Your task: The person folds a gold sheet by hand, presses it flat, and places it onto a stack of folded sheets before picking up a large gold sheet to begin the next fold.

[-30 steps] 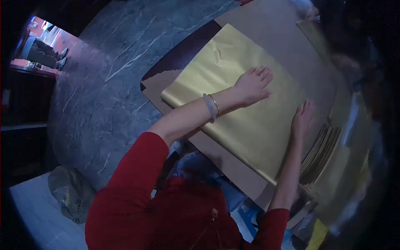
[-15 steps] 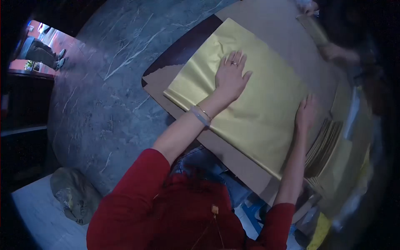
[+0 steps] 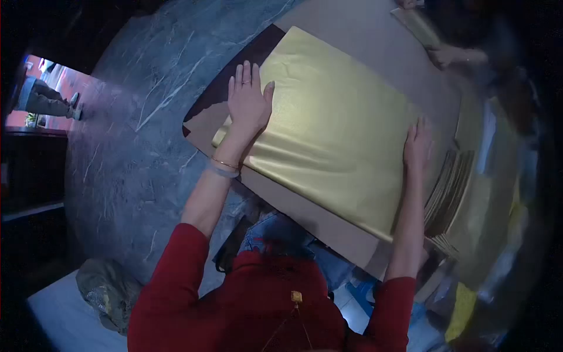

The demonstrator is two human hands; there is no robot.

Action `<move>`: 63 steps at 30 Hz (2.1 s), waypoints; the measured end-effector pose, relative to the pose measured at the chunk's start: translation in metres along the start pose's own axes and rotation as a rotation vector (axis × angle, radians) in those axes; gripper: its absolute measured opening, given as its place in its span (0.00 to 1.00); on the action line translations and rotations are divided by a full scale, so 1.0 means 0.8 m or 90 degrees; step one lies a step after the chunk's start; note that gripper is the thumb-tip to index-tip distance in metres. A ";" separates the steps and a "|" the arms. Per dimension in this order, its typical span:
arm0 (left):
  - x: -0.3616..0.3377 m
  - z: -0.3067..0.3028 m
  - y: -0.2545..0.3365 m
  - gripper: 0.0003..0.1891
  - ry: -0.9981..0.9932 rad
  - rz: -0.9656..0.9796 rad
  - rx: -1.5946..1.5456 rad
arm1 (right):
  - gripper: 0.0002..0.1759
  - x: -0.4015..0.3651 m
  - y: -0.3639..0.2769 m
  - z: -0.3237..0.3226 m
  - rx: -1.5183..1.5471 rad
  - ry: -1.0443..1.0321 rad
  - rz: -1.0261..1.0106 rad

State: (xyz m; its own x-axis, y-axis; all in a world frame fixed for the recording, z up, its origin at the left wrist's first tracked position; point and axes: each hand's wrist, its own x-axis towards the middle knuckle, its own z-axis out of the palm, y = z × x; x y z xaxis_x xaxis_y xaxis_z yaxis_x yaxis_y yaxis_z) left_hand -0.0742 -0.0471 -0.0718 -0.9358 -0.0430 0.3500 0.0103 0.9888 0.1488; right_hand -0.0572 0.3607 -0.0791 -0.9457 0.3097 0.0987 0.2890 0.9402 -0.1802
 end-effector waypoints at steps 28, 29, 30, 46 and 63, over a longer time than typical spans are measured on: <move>0.034 0.003 0.052 0.33 -0.059 0.162 -0.127 | 0.31 0.002 0.008 0.004 0.035 -0.004 0.002; 0.034 0.000 0.053 0.33 -0.064 0.158 -0.131 | 0.31 0.004 0.010 0.004 0.035 0.001 0.004; 0.034 -0.002 0.054 0.33 -0.068 0.162 -0.133 | 0.31 0.004 0.013 0.004 0.060 0.023 -0.007; 0.059 -0.074 0.077 0.34 -0.062 0.226 -0.035 | 0.28 -0.157 -0.184 -0.110 0.209 -0.019 -0.132; 0.098 -0.067 0.034 0.33 -0.079 0.245 -0.031 | 0.29 -0.263 -0.045 -0.153 0.145 -0.018 -0.033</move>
State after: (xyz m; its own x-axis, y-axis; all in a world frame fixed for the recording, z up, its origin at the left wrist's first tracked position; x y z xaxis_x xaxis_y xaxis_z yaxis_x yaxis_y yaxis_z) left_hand -0.1286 -0.0315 0.0091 -0.8957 0.3494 0.2750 0.3817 0.9214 0.0728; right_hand 0.1499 0.2788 0.0267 -0.9629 0.2555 0.0870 0.2028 0.8975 -0.3917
